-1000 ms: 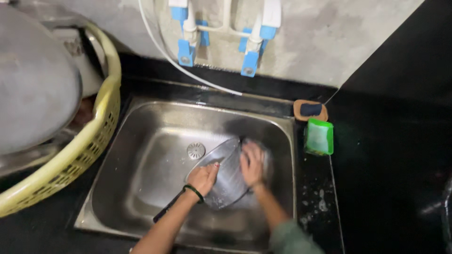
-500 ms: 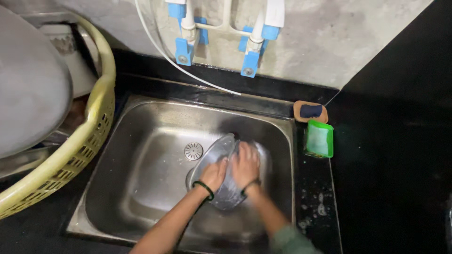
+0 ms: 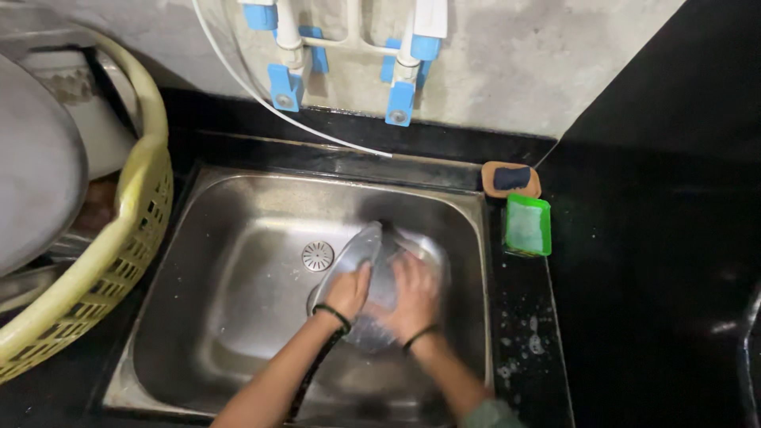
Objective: The person scrubs the inside and outside of a pressure cooker using a scouring pad, then rinses the pot under a stream of water from a faucet.
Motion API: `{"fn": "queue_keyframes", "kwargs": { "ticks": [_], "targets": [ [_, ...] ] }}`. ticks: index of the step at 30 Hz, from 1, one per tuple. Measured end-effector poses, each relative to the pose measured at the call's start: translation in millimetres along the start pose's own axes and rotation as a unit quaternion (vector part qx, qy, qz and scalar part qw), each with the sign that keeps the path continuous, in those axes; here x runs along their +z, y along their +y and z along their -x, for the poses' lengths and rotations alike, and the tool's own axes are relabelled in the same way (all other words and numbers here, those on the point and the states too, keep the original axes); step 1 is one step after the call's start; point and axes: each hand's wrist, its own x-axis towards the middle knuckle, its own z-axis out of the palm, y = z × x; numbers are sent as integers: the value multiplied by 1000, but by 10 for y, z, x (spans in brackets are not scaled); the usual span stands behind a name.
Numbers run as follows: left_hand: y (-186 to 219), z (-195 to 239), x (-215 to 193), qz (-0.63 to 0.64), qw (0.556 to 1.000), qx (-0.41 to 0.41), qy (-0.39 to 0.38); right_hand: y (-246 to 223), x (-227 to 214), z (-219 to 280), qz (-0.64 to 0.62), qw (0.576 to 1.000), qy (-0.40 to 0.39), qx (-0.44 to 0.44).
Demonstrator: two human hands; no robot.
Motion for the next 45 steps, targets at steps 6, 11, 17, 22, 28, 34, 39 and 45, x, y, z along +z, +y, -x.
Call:
{"fn": "queue_keyframes", "kwargs": {
  "ticks": [6, 11, 17, 22, 28, 34, 39, 45],
  "targets": [
    [59, 445, -50, -72, 981, 155, -92, 901, 806, -437, -353, 894, -65, 268],
    [159, 124, 309, -141, 988, 57, 21, -54, 1006, 669, -63, 984, -113, 124],
    [195, 164, 371, -152, 983, 102, 23, 23, 629, 341, -279, 952, 106, 64],
    [62, 233, -54, -21, 995, 97, 7, -483, -78, 489, -67, 992, 101, -40],
    [-59, 357, -164, 28, 990, 133, -22, -77, 18, 93, -173, 963, 196, -60],
    [-23, 343, -329, -9, 994, 78, -82, 272, 217, -525, -120, 982, 32, 145],
    [-303, 175, -263, 86, 995, 23, -43, -822, -174, 475, 85, 991, 63, -77],
    [-503, 185, -153, 86, 994, 61, -10, -191, -183, -378, -24, 999, -46, 0]
  ]
}}
